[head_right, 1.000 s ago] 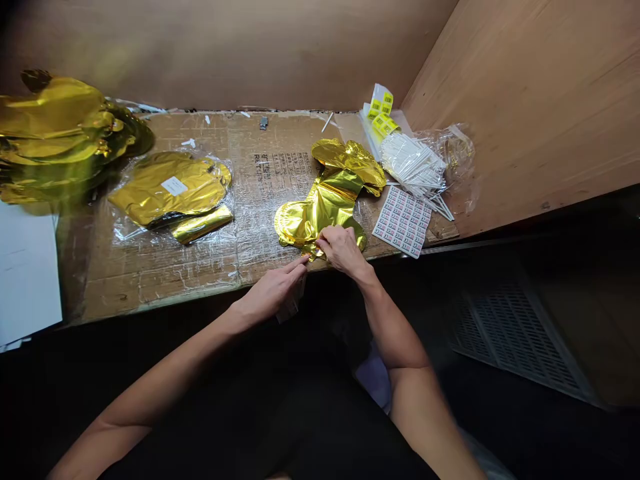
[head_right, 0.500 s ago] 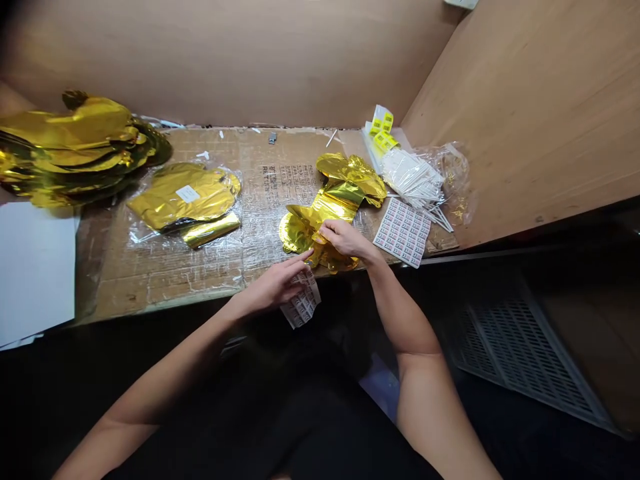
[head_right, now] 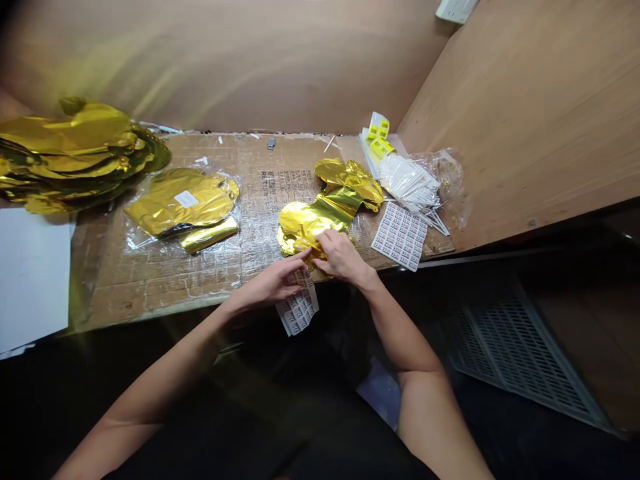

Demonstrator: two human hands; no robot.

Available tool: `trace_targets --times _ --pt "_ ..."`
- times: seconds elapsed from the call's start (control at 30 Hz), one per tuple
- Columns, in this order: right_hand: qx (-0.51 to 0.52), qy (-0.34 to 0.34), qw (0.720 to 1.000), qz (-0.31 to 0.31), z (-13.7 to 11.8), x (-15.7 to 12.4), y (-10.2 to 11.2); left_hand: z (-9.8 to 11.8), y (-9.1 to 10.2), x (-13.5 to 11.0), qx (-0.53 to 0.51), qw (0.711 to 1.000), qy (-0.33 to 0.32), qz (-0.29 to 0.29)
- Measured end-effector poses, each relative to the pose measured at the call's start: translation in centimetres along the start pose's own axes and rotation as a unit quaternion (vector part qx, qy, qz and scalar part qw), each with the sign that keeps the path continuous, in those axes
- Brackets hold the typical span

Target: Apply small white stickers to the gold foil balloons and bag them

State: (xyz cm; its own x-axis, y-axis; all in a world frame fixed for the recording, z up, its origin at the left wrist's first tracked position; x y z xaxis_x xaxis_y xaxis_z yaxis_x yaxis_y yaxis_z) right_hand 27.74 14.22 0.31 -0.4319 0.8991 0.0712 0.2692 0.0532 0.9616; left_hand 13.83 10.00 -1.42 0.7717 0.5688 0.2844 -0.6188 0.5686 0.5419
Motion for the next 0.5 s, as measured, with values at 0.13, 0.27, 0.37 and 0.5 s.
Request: trace_targets --times 0.13,0.27,0.37,0.5 --pt "-0.048 -0.022 0.999 0.007 -1.5 1.2 -0.9 -0.6 0.1 -0.2 -0.013 1.000 0.012 -0.003" --pt "-0.087 -0.028 0.995 -0.048 -1.6 3.9 -1.4 -1.7 0.0 -0.5 -0.043 0.998 0.046 0.015" --pt "-0.003 -0.132 0.990 -0.037 3.8 6.0 2.1 -2.9 0.6 -1.5 -0.139 0.981 0.102 0.094" --pt "0.007 -0.381 0.903 0.198 13.6 4.0 11.4 -3.9 2.2 -3.5 -0.222 0.933 0.157 0.237"
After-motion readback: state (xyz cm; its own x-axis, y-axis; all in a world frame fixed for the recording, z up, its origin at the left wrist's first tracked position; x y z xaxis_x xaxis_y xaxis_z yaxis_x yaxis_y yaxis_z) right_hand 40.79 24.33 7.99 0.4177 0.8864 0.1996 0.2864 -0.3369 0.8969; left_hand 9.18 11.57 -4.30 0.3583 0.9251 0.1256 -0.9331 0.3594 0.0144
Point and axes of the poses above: each hand's wrist, its own x-axis towards the middle knuckle, its own y-axis out of the back of the hand, z = x × y, the point moved 9 cm from there along x, towards the middle knuckle, and after that the axes turned 7 degrees about -y, right-handed, at the moved point
